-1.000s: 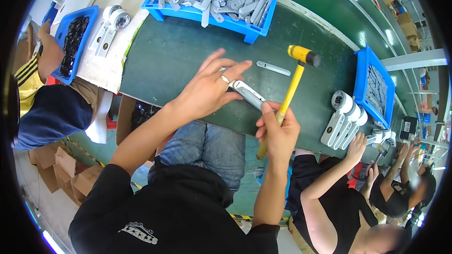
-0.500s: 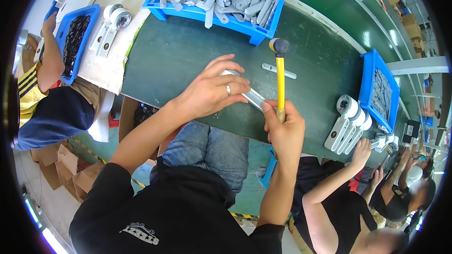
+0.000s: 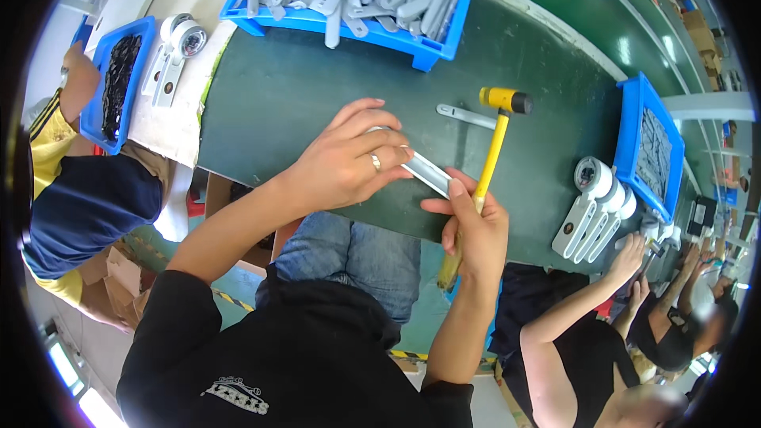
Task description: The recorder is assembling hardware components by using a hammer to fit metal strips into plastic housings on an assembly line.
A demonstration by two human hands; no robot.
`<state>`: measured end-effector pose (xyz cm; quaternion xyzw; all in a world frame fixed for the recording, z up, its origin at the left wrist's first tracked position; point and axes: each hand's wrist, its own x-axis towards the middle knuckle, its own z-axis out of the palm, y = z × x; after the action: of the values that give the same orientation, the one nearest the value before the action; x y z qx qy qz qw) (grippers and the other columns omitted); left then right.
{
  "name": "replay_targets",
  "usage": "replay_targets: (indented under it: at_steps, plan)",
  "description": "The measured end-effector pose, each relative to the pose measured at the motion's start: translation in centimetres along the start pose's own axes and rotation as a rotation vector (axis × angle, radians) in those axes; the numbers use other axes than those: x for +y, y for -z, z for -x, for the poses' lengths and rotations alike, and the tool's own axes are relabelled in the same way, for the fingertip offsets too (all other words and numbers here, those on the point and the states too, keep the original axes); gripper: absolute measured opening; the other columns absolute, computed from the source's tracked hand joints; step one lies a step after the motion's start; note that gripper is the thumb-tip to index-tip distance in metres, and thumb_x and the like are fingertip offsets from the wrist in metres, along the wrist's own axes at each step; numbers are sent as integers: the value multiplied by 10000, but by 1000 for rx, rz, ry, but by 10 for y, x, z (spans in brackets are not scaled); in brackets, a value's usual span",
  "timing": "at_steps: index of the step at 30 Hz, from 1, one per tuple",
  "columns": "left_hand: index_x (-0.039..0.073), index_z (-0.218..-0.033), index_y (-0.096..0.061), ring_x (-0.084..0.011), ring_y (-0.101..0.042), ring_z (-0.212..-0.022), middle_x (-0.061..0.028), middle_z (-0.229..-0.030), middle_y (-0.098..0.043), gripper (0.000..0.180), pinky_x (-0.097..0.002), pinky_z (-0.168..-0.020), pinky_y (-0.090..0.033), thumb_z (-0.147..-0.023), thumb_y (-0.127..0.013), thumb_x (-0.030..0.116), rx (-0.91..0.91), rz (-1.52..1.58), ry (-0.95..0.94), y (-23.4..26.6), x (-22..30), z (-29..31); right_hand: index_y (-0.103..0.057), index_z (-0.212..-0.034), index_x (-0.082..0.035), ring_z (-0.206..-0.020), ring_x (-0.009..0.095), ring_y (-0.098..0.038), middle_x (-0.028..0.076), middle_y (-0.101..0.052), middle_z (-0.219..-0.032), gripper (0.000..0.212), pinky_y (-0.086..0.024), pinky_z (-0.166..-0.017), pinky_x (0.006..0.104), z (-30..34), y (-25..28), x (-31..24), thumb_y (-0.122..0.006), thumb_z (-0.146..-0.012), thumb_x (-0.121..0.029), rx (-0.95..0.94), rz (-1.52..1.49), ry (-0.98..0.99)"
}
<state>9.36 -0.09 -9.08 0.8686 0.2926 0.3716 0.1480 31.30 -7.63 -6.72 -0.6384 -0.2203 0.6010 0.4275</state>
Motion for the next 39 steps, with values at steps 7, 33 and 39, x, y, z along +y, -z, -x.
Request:
replay_targets:
  at_steps: [7,33,39]
  plan:
    - [104,-1052,-767,-234,-666,-1120,-35,-1134,-730,245,-512,-1084,-493,-826,-805,192,-24,-193,-34,1,6,4,-701,-1222,3,-395,64,-478,113,-751,-751,317,-317,-370,224,3,-5,7,-687,-1029,-248,65,60,56]
    - [190,-1196,-766,-177,-677,-1018,-24,-1110,-718,361,-503,-1131,-463,-861,-670,96,-166,-209,-299,-10,-4,-6,-328,-1604,28,-500,48,-434,-4,-503,-656,531,-367,-444,224,153,-2,33,-394,-1135,-213,211,246,350]
    - [191,-1187,-766,-182,-680,-1012,-20,-1100,-719,332,-499,-1114,-474,-873,-689,116,-174,-212,-294,-13,-7,-6,-356,-1615,-42,-508,38,-438,-21,-500,-632,520,-362,-451,230,148,5,36,-427,-1119,-181,209,343,248]
